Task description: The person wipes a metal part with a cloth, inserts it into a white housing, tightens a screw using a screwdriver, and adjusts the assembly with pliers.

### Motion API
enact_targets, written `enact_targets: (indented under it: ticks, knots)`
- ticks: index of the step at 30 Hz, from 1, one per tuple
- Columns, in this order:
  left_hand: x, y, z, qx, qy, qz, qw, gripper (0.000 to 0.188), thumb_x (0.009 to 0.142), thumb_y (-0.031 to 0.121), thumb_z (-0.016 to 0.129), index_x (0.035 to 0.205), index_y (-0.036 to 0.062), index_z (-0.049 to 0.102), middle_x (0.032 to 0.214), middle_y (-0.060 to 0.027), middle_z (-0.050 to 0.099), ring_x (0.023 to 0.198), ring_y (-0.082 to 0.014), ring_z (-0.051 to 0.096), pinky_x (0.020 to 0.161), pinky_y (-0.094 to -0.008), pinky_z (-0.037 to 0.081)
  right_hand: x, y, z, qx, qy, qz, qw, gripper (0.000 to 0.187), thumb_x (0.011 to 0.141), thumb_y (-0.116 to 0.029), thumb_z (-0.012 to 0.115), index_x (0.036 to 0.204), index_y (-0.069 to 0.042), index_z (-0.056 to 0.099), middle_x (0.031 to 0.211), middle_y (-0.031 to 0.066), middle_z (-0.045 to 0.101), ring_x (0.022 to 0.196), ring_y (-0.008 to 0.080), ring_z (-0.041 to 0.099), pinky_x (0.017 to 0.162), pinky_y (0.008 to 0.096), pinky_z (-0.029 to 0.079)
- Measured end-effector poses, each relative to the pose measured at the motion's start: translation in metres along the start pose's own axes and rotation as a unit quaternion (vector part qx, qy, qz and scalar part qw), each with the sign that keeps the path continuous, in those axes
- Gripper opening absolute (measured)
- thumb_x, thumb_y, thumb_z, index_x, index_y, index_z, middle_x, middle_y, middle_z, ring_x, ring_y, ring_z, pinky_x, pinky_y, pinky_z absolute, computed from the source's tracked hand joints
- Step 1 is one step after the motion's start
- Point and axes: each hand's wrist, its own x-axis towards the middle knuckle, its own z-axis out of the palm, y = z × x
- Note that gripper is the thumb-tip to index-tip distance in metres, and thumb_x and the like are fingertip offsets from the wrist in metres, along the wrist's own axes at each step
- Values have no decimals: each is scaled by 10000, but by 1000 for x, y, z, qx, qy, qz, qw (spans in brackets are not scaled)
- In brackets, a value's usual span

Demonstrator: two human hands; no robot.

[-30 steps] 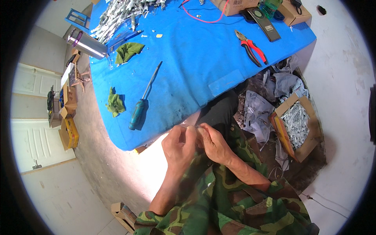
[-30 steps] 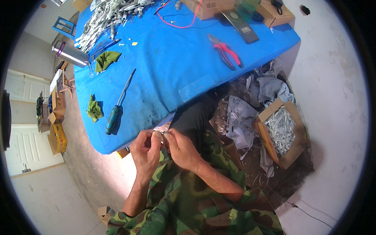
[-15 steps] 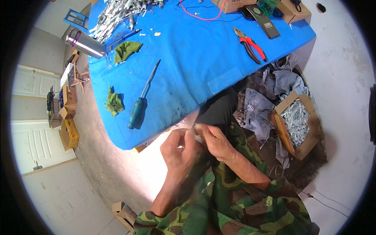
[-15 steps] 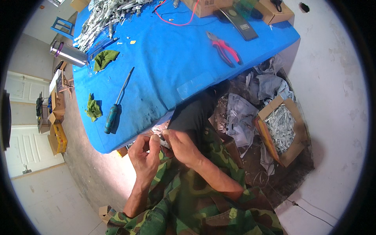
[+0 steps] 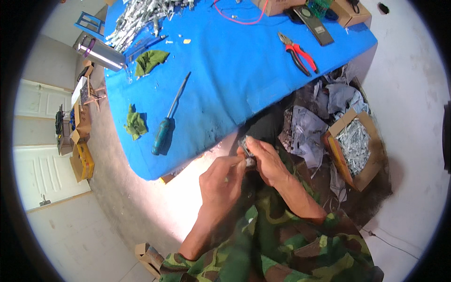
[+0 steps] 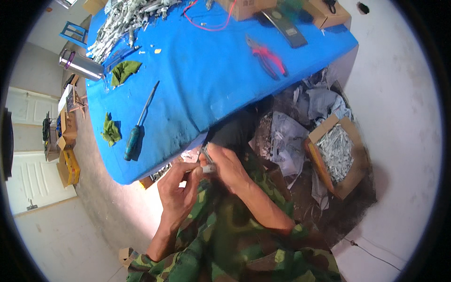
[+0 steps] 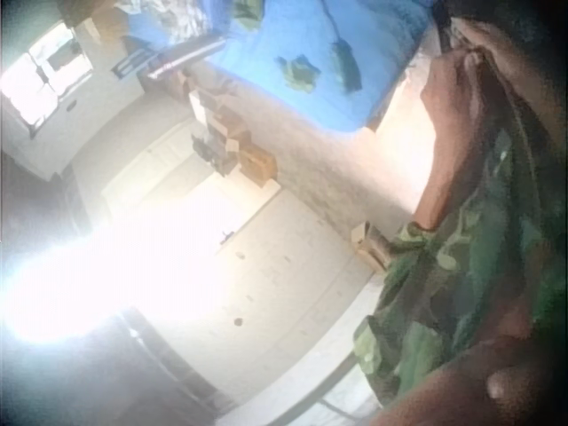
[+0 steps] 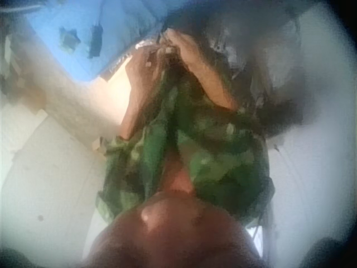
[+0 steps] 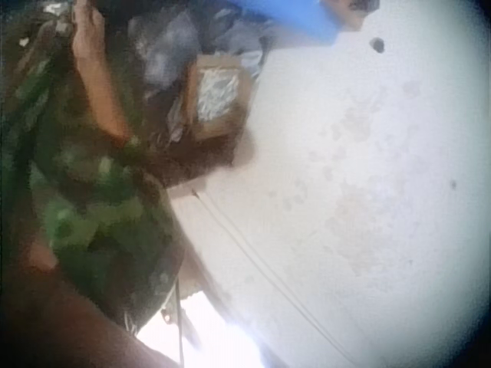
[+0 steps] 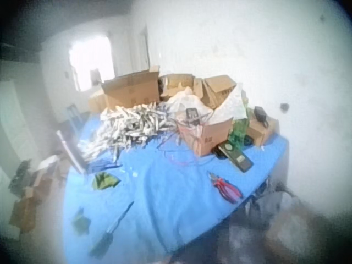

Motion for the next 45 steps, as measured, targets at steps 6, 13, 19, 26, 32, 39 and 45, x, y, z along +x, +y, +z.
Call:
enact_targets:
  ticks: [6, 13, 19, 26, 32, 39, 45]
  knots:
    - [6, -20, -18, -113, 3, -146, 983, 205, 1050, 180, 684, 1049, -24, 707, 842, -56, 719, 732, -97, 657, 686, -244, 540, -9, -25, 1, -54, -75, 24, 995, 388, 1129, -376, 504, 1209, -27, 653, 1055, 46, 694, 917, 147, 690, 718, 313, 582]
    - [9, -34, -14, -219, 31, -165, 961, 220, 1054, 201, 679, 1085, -16, 690, 892, -80, 727, 754, -134, 674, 696, -281, 568, -17, -30, -3, -110, -90, 14, 990, 389, 1093, -327, 580, 1306, -4, 623, 1116, 61, 692, 958, 143, 698, 733, 311, 603]
    - [5, -49, -12, -312, 45, -203, 927, 247, 1073, 214, 637, 1173, -10, 665, 1028, -113, 724, 865, -152, 690, 759, -299, 581, -20, -28, 4, -182, -83, -130, 971, 329, 1028, -87, 640, 1333, 31, 609, 1133, 51, 676, 1016, 99, 644, 872, 279, 569]
    - [1, -39, 7, -270, 40, -234, 933, 291, 1071, 261, 654, 1180, -8, 680, 1002, -82, 726, 842, -122, 671, 741, -282, 569, -15, -10, 9, -336, 4, -304, 892, 393, 891, -33, 735, 1259, 64, 635, 1207, 181, 685, 1103, 311, 680, 1008, 385, 523]
    - [-3, -47, 7, -260, 26, -234, 936, 258, 1072, 226, 655, 1174, -8, 690, 973, -65, 734, 820, -112, 672, 726, -275, 568, -17, -13, 9, -402, 6, -351, 846, 347, 917, -51, 723, 1240, 55, 656, 1185, 175, 682, 1082, 295, 674, 935, 381, 543]
    - [-8, -26, 9, -227, 47, -189, 954, 219, 1073, 160, 638, 1185, -26, 670, 1029, -97, 741, 868, -128, 692, 785, -279, 578, -25, -18, 19, -325, 26, -305, 895, 268, 1034, -91, 604, 1246, 63, 660, 1168, 115, 714, 1011, 132, 652, 863, 312, 546]
    - [-6, -14, 9, -253, 63, -185, 948, 218, 1072, 173, 644, 1157, -26, 671, 972, -83, 730, 823, -121, 677, 756, -281, 571, -26, -19, 19, -359, 32, -320, 876, 272, 1040, -124, 615, 1243, 54, 649, 1135, 156, 728, 999, 239, 710, 880, 346, 564]
